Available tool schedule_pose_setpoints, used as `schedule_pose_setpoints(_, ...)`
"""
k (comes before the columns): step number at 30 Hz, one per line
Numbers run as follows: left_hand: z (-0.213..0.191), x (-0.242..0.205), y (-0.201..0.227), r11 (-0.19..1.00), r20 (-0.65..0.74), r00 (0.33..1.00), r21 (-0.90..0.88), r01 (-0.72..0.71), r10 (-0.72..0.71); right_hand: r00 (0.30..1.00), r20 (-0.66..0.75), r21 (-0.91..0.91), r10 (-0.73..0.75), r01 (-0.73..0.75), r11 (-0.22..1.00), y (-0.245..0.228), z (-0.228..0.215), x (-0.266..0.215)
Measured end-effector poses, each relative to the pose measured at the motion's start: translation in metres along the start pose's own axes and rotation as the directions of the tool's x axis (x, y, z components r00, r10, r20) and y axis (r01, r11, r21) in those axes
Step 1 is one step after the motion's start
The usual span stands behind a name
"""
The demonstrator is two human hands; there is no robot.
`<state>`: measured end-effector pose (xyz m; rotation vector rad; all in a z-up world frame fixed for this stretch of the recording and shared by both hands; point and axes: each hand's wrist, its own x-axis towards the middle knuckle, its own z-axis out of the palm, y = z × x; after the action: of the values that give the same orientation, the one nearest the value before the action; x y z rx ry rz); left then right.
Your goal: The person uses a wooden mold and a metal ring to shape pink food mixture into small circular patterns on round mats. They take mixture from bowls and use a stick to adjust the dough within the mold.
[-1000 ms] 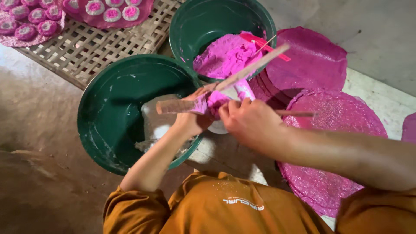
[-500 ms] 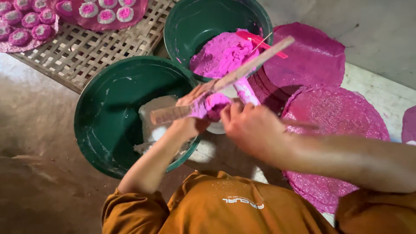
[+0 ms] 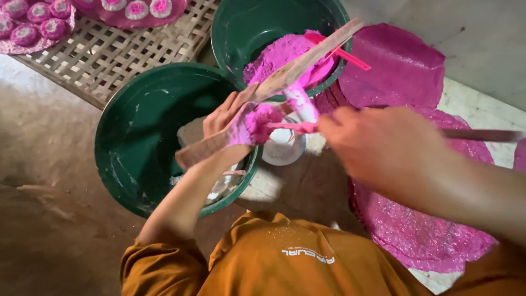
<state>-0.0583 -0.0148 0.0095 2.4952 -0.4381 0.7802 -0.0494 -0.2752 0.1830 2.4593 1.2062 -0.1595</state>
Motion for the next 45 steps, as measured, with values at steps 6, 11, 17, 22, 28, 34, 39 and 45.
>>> schedule_pose_setpoints(6, 0.016, 0.007, 0.022, 0.979, 0.137, 0.977, -0.100, 0.176, -0.162, 0.965, -0.211, -0.187, -0.156, 0.116, 0.975, -0.045, 0.012, 0.052)
schedule_pose_setpoints(11, -0.011, 0.005, 0.015, 0.350, 0.388, 0.477, -0.355, 0.867, -0.788, 0.980, -0.199, 0.027, -0.022, 0.028, 0.999, -0.014, 0.020, 0.000)
schedule_pose_setpoints(17, -0.004, 0.004, -0.007, 0.923, -0.350, 0.887, -0.342, 0.178, -0.301, 0.840, -0.450, 0.828, 0.303, 0.265, 0.494, -0.023, 0.053, 0.035)
schedule_pose_setpoints(22, 0.006, 0.002, -0.021, 0.949, -0.271, 0.923, 0.076, 0.305, -0.274, 0.841, -0.450, 0.860, 0.299, 0.318, 0.400, -0.068, 0.124, 0.061)
schedule_pose_setpoints(28, -0.003, 0.010, -0.012, 0.972, -0.261, 0.950, 0.113, 0.208, -0.173, 0.915, -0.259, 0.939, 0.309, 0.164, 0.302, -0.031, 0.149, 0.049)
schedule_pose_setpoints(34, 0.017, 0.017, -0.006, 0.919, -0.217, 0.951, 0.280, 0.278, -0.221, 0.778, -0.561, 0.775, 0.282, 0.373, 0.511, -0.033, 0.157, 0.072)
schedule_pose_setpoints(39, 0.026, 0.002, -0.053, 0.717, -0.060, 0.859, -0.582, 0.383, -0.508, 0.928, -0.317, 0.887, 0.194, 0.219, 0.406, -0.032, 0.135, 0.051)
schedule_pose_setpoints(45, -0.010, -0.037, -0.075, 0.005, 0.462, 0.805, -0.866, 0.499, -0.373, 0.803, -0.521, 0.695, 0.290, 0.202, 0.690, 0.072, 0.079, 0.045)
